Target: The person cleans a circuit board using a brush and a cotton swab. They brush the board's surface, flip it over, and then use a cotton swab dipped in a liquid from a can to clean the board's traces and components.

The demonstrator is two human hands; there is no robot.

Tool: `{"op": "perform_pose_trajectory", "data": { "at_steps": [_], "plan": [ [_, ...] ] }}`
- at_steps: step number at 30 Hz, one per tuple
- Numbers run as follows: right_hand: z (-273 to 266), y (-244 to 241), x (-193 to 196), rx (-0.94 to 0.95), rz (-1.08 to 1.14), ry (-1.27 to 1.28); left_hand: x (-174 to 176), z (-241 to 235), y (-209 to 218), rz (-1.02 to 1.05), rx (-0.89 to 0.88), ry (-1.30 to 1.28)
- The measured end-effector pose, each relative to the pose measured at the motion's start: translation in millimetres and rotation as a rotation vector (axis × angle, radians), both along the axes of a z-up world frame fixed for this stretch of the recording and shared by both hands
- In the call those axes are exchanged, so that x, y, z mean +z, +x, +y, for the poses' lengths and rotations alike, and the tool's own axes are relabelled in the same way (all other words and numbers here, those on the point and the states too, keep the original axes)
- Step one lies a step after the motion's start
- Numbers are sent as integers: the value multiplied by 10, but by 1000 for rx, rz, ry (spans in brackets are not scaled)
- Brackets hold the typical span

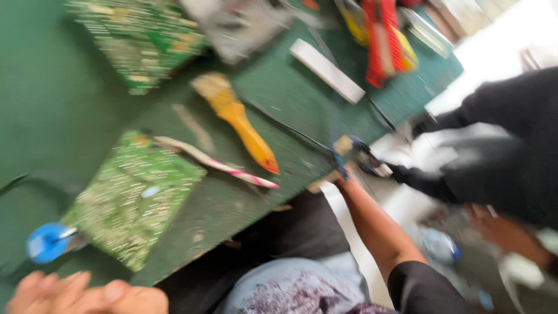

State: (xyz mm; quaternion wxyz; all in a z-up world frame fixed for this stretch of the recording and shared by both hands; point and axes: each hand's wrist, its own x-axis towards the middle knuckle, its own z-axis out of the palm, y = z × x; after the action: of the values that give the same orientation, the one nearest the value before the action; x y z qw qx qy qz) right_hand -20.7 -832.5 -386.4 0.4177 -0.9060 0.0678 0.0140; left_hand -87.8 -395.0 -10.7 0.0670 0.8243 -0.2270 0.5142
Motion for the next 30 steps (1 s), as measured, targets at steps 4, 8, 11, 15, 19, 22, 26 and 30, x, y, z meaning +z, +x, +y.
{"op": "perform_pose_trajectory", "data": {
  "at_steps": [4, 8, 11, 15, 19, 22, 26, 30],
  "plan": [
    [1085, 1626, 40, 337, -45, 188, 70, -238, -82, 87, 213, -424],
    [2247, 2859, 532, 602, -48, 311, -120, -189, -76, 104, 158, -649],
    [2682, 3241, 729, 727, 30, 371, -90, -260, -91, 171, 216, -725],
    [2886, 3350, 654, 774, 186, 476, 24, -333, -13, 163, 220, -690],
    [2749, 3273, 493, 722, 344, 593, 57, -462, 67, 169, 260, -792],
    [2711, 3151, 510, 682, 438, 669, -38, -456, 67, 136, 306, -779],
    [2532, 3148, 553, 626, 543, 770, -255, -289, -75, 238, 314, -733],
    [2153, 3374, 708, 545, 635, 863, -809, 23, -277, 374, 348, -727]
  ]
}}
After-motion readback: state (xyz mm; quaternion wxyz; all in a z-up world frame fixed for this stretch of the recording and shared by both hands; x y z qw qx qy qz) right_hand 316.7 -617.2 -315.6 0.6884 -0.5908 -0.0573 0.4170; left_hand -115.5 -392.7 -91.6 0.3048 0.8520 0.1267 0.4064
